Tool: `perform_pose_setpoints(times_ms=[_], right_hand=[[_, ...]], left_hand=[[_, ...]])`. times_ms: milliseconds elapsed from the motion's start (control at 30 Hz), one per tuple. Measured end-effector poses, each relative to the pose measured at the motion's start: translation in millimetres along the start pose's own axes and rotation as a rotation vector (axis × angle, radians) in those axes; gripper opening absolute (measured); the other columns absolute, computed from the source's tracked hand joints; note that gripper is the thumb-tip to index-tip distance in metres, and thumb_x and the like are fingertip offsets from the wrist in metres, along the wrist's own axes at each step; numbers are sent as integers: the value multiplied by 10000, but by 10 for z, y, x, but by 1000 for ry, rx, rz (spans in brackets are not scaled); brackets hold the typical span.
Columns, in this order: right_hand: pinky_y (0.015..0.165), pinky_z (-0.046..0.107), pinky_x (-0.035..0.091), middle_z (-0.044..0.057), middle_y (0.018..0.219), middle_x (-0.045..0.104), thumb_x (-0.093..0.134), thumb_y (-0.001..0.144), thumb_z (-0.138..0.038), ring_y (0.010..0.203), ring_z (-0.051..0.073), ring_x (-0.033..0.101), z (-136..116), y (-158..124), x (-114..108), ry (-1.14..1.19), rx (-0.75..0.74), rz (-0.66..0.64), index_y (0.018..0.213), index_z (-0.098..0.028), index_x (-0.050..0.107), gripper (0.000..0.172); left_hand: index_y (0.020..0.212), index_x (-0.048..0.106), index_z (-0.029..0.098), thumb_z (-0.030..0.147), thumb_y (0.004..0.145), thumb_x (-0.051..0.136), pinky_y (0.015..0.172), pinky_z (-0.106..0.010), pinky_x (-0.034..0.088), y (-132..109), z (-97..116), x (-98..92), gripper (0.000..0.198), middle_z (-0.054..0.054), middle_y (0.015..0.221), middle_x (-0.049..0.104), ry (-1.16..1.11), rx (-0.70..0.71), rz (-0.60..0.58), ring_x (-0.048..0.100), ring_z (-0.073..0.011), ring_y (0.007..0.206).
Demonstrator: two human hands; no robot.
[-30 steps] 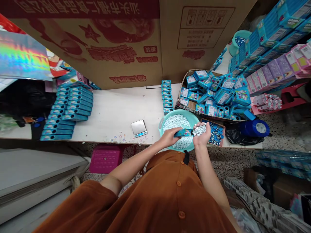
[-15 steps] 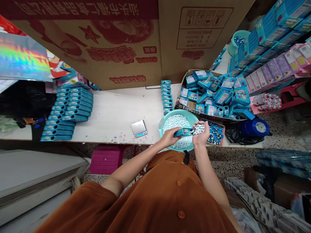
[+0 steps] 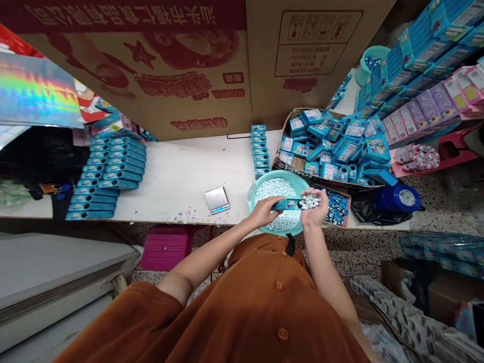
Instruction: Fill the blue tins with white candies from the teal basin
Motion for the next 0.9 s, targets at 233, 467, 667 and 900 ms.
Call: perform_pose_setpoints(times_ms=[233,467,667,900], right_hand=[[642,267,478,-27,638,551,529,769,-445,612,102,564,-41,-17,38,-90,-13,15,601,-197,539,300],[622,261,467,-18,634,557,501,783,-442,598,102,556,-52,-19,71,-129,-37,-16,591,-189,559,322],[656,283,481,-14,626,565,508,779,-422,615,113,572,-122,-44,121,-130,-64,-4,579,-188,573,314],[582,258,449,-15,579,544,493,782,-443,566,105,546,-129,-48,151,-172,-80,-30,556,-191,561,345]], left_hand=[[1210,553,209,262,731,665,979,-369,451,2,-33,-12,494,-55,1225,612,-54,-43,25,576,-228,1126],[1208,555,213,281,728,667,969,-358,456,14,-15,-33,497,-48,1211,620,-33,-46,27,575,-232,1125],[1185,571,192,271,731,662,966,-348,452,4,19,-14,470,-59,1198,626,-78,-46,48,585,-226,1104],[1177,567,172,293,709,687,920,-341,479,6,-11,17,498,-68,1167,637,-144,-57,33,604,-227,1061]])
Point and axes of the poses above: each hand's wrist, its own y-axis towards the middle knuckle, its own x-axis out of the palm, z = x × y, the point moved 6 cm from there along y, towards the middle knuckle
